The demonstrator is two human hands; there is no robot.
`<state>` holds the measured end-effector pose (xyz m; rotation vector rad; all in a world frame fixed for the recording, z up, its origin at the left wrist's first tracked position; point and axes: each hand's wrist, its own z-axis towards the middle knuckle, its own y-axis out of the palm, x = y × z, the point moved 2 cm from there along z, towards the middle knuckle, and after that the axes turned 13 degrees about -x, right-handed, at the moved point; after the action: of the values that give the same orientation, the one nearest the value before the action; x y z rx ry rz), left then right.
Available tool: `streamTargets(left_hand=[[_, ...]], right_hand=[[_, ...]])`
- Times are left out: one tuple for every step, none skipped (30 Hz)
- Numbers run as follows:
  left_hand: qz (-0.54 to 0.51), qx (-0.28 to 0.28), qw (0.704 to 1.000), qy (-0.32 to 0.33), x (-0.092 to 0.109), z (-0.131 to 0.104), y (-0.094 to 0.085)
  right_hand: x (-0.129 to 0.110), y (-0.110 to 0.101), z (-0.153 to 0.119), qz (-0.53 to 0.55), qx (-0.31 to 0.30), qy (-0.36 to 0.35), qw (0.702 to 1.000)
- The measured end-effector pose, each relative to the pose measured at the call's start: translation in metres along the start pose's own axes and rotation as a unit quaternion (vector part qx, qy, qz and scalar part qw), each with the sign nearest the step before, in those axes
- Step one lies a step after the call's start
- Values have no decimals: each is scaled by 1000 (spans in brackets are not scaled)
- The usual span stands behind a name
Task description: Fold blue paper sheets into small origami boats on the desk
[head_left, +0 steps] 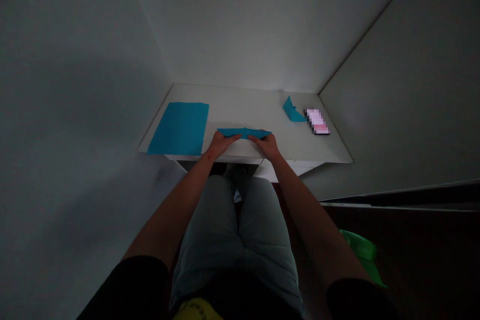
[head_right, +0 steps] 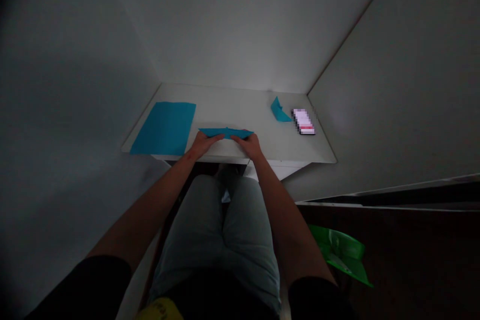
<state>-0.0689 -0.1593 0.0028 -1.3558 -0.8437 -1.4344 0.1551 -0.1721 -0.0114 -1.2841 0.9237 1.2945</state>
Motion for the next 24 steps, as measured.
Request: streamTargets(left_hand=[[3, -9, 1000, 0, 0, 0, 1], [7, -15, 1000, -4, -1, 0, 1], [10, -14, 1000, -11, -2, 1, 1], [13, -8, 1000, -19, -4, 1, 1], [15, 1, 1000, -24, -6, 1, 0], [16, 11, 999, -28, -7, 1, 0], [17, 24, 999, -30, -8, 1, -1], [18, 34, 999, -31, -10, 1, -1], [20, 41, 998, -32, -11, 1, -1], [24, 48, 998, -36, -12, 1, -1], [26, 55, 997, -41, -13, 1, -1], [27, 61, 997, -46, -14, 2, -1], [24, 69, 996, -50, -15, 3, -1], [17, 79, 995, -51, -16, 4, -1], [4, 90, 995, -48, -17, 4, 0], [-13, 102, 994, -42, -17, 5, 0], [-32, 114, 992, -33, -17, 6, 0], [-49, 124, 991, -24, -17, 6, 0], [-63, 132, 989, -16, -16, 6, 0], [-73, 137, 988, -9, -16, 6, -1], [-78, 140, 987, -6, -16, 6, -1], [-82, 143, 986, -4, -16, 5, -1], [-85, 145, 986, -3, -16, 5, -2], [-88, 149, 985, -2, -16, 5, -2]], right_hand=[[-1, 0, -1, -11, -4, 0, 1000], [-2, -1, -2, -23, -2, 1, 1000], [-2, -2, -2, -35, 5, 6, 999], [-2, -2, -3, -45, 14, 14, 999], [-2, -3, -3, -56, 21, 24, 998], [-1, -3, -4, -66, 26, 35, 997], [-1, -4, -4, -74, 29, 44, 996], [0, -4, -4, -78, 31, 50, 995], [0, -4, -4, -78, 35, 53, 995], [0, -4, -3, -75, 40, 55, 995], [1, -5, -3, -71, 45, 56, 995], [1, -5, -3, -68, 52, 56, 995], [1, -5, -3, -67, 58, 55, 995], [0, -5, -3, -66, 63, 52, 994], [-1, -5, -3, -63, 68, 46, 995], [-2, -5, -3, -56, 72, 38, 995], [-3, -5, -3, -48, 76, 28, 996], [-4, -5, -3, -42, 78, 18, 996], [-4, -5, -4, -40, 79, 10, 996], [-5, -5, -4, -43, 79, 4, 996], [-4, -5, -4, -50, 78, 1, 996], [-4, -5, -4, -59, 77, -2, 995], [-4, -5, -4, -66, 77, -4, 995], [-3, -6, -4, -68, 75, -5, 995]])
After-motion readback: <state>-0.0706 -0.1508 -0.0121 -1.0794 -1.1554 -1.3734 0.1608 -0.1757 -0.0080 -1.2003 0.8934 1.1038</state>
